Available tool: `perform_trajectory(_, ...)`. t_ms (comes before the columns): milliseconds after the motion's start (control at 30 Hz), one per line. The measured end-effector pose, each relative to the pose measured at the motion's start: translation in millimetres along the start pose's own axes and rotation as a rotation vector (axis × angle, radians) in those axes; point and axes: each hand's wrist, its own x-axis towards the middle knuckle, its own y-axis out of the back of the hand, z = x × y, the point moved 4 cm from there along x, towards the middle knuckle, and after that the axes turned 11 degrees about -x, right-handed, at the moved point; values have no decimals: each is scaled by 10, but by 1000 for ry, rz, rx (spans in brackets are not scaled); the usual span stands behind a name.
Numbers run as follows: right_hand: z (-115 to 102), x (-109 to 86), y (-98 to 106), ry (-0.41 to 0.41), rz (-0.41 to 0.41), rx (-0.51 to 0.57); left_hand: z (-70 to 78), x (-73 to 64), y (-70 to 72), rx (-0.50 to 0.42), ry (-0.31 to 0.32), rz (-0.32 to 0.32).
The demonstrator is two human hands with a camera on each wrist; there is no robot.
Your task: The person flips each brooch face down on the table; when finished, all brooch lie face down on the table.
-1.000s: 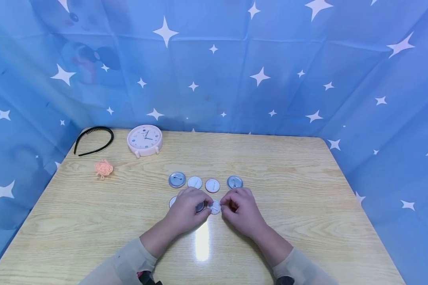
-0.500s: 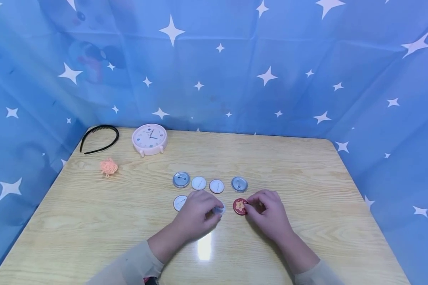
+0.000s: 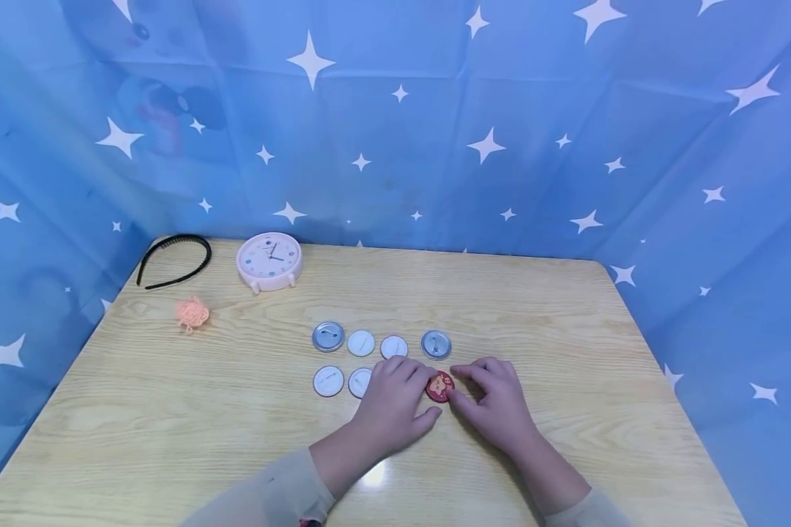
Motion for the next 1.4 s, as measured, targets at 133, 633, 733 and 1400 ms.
perform_trajectory(133,-29,-5,-21,25,29,0,-2,30,-23,31,27,-9)
perform_trajectory(633,-19,-3,-7,32,0,-2,-1,37,53,41,46,30)
perform_trajectory(733,-22,-9,7,34,-1,-1,10,42,48,41,41,27)
perform_trajectory(1400,-9,-8,3,-22,-58,46,-2,30,23,-29,75,35)
